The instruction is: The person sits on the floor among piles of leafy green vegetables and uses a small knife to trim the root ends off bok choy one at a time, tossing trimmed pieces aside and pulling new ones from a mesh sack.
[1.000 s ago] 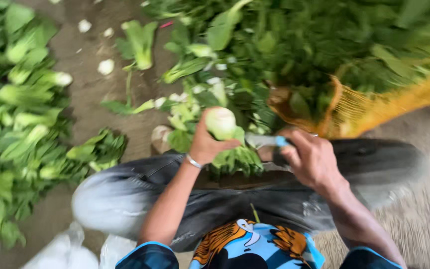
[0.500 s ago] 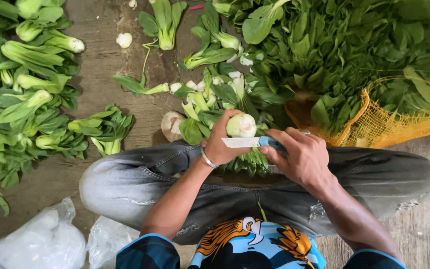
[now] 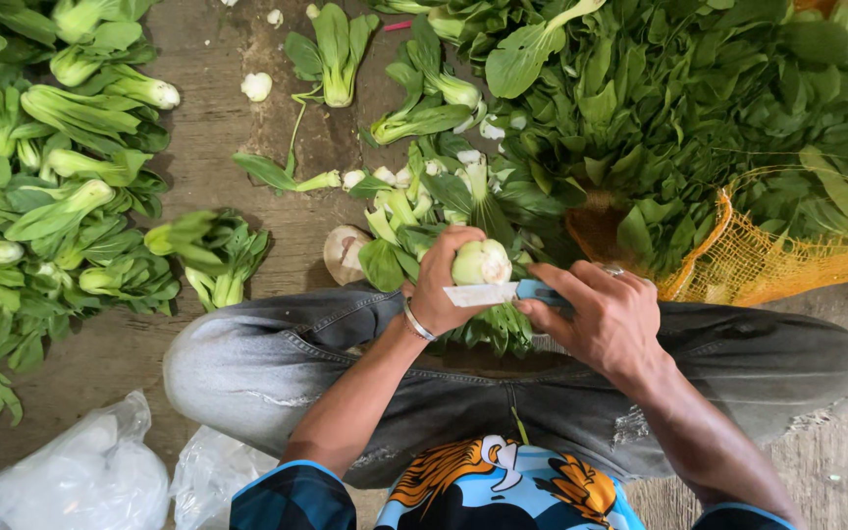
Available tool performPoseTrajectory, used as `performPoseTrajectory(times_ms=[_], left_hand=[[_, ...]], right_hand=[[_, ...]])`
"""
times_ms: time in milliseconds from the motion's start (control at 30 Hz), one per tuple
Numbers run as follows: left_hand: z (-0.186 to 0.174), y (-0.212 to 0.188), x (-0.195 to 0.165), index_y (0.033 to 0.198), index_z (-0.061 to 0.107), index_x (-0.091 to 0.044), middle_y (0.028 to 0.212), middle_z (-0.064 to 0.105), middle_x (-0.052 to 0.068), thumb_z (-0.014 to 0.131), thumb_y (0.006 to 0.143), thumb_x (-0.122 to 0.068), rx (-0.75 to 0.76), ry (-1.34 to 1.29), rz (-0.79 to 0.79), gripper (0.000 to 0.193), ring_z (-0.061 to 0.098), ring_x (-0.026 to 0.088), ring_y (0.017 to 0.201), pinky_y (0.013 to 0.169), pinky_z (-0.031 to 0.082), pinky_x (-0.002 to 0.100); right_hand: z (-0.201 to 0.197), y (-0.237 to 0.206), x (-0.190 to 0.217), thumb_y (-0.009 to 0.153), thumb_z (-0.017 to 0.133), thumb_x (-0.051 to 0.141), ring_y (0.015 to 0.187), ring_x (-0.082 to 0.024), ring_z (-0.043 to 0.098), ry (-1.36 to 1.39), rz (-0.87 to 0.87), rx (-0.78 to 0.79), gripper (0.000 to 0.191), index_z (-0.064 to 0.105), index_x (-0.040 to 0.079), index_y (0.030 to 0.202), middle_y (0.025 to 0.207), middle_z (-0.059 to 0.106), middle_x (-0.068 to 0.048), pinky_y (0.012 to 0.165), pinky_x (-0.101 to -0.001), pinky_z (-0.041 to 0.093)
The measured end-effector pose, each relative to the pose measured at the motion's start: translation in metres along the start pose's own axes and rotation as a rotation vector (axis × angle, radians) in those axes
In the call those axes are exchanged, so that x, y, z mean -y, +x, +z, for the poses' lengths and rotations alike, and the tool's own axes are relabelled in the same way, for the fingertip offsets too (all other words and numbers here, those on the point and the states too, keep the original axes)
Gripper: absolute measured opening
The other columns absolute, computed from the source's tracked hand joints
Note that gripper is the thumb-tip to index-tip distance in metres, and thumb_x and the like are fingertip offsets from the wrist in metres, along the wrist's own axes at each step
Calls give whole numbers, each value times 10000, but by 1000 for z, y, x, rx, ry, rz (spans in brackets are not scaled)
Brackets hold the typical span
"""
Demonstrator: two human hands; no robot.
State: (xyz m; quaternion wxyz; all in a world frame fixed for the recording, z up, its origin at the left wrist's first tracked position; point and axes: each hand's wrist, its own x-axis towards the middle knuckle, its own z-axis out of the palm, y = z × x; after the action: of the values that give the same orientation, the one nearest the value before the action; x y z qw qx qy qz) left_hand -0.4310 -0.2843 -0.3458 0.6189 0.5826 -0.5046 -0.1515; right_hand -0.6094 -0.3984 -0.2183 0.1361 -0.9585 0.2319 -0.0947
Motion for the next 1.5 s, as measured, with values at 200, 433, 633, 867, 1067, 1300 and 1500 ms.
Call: performPoseTrajectory(times_ms=[200, 433, 633, 867, 1067, 1300, 1500], left_hand=[[3, -6, -7, 1252, 504, -118, 1223, 664, 118, 996, 638, -178, 65, -111, 104, 788, 683, 288, 1096, 971, 549, 401], [3, -9, -3, 1309, 545, -88, 1262, 668, 130, 967, 664, -242, 65, -160, -74, 785, 691, 275, 1154, 1024, 566, 384], [14, 2, 17, 1314, 520, -23, 1187, 683, 151, 875, 795, -335, -40, -682, -650, 702, 700, 291, 1079, 945, 568, 427], [12, -1, 95, 1248, 554, 37, 1145, 668, 191, 806, 1019, -354, -349, -1583, -761, 518, 685, 312, 1064, 986, 563, 485], [50, -7, 118, 1351, 658, 94, 1290, 705, 172, 826, 842, -372, -473, -769, -887, 711, 655, 253, 1165, 1003, 518, 379], [33, 10, 117, 1458, 322, 82, 1385, 539, 222, 875, 840, -371, -767, -497, -1405, 944, 589, 271, 1192, 1056, 490, 362], [-167, 43, 90, 1443, 457, -78, 1406, 564, 137, 575, 1006, -433, -1345, -507, -231, 575, 561, 296, 1283, 1095, 457, 479]], right_hand=[[9, 10, -67, 958, 777, 453, 648, -264, 691, -88, 277, -113, 300, 783, 168, 1050, 858, 733, -85, 583, -382, 529], [51, -7, -145, 1009, 639, 526, 649, -311, 729, 184, 708, 181, 486, 700, 120, 1270, 806, 730, -195, 640, -420, 564], [105, -20, -136, 1073, 563, 467, 722, -131, 567, 499, 585, 96, 476, 717, 40, 1216, 783, 663, -103, 650, -323, 476], [136, -35, -140, 1091, 543, 393, 643, -48, 392, 834, 681, 149, 417, 707, 14, 1148, 752, 496, 64, 554, -254, 316], [149, -38, -144, 1085, 502, 452, 594, -67, 357, 927, 924, 161, 452, 713, 63, 1179, 744, 532, 58, 528, -269, 264], [156, -16, -144, 1089, 506, 489, 870, -165, 541, 1017, 837, 165, 543, 654, 2, 1282, 1005, 589, -105, 739, -342, 431], [165, 4, -148, 1064, 510, 358, 1237, -185, 594, 1222, 788, 158, 437, 619, 48, 1352, 1359, 633, -72, 1033, -327, 474]])
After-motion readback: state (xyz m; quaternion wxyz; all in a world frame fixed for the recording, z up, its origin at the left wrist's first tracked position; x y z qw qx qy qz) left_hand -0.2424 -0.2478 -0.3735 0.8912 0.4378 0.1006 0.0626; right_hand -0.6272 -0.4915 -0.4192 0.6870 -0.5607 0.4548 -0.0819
